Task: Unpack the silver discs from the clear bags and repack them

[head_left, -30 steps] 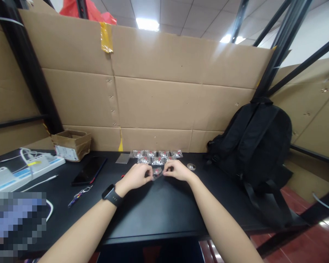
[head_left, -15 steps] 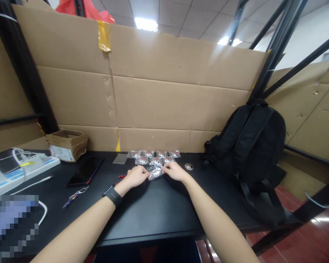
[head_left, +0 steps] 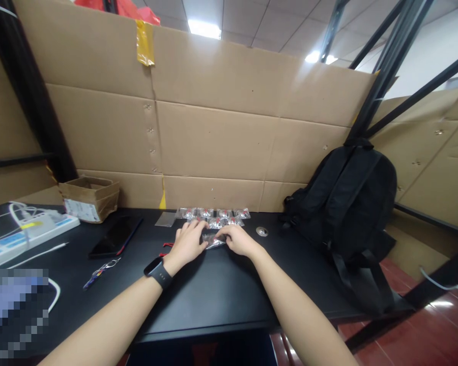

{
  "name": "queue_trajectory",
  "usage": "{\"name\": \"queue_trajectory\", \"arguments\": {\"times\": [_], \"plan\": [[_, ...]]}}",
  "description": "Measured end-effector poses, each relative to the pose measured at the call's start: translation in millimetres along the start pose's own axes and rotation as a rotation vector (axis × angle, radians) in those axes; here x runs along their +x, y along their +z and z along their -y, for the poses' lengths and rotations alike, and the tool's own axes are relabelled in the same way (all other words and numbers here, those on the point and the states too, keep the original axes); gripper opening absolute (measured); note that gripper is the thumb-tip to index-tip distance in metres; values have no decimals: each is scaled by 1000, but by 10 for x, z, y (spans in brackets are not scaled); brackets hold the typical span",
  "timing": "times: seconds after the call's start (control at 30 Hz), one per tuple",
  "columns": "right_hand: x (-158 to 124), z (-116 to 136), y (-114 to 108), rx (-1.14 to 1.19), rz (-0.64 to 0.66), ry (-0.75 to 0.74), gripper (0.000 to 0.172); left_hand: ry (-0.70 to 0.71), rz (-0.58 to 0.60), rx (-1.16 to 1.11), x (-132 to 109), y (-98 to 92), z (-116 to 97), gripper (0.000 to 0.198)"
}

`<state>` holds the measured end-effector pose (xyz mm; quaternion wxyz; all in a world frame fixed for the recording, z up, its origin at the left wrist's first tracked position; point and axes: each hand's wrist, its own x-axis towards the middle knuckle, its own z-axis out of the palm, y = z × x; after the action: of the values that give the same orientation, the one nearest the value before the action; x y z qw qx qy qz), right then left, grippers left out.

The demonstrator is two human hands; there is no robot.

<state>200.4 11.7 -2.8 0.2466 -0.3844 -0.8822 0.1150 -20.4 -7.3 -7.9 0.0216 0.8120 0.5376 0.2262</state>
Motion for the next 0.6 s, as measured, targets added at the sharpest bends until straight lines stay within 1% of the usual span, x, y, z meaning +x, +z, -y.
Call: {"name": "queue_trajectory", "arguments": {"times": [0.03, 0.1, 0.13, 0.2, 0.3, 0.4, 0.47, 0.6], "plan": [[-8, 10, -12, -1, 20, 3, 52, 24, 12, 0, -3, -6, -1, 33], [-25, 32, -34, -3, 43, 8, 52, 58, 69, -11, -5, -23, -6, 26], [-31, 43, -45, -4, 50, 10, 50, 66, 100, -21, -5, -31, -9, 26], [-38, 65, -61, -4, 59, 12, 45, 67, 139, -45, -2, -46, -13, 31], [-36, 89, -67, 4, 62, 34, 39, 75, 151, -63, -1, -57, -9, 38], [-34, 94, -55, 26, 53, 55, 33, 92, 168, -46, -6, -51, 7, 38], [-37, 88, -45, 43, 45, 56, 32, 100, 184, -33, -10, -42, 19, 40], [-47, 57, -44, 81, 45, 52, 27, 107, 166, -27, -15, -33, 30, 35]]}}
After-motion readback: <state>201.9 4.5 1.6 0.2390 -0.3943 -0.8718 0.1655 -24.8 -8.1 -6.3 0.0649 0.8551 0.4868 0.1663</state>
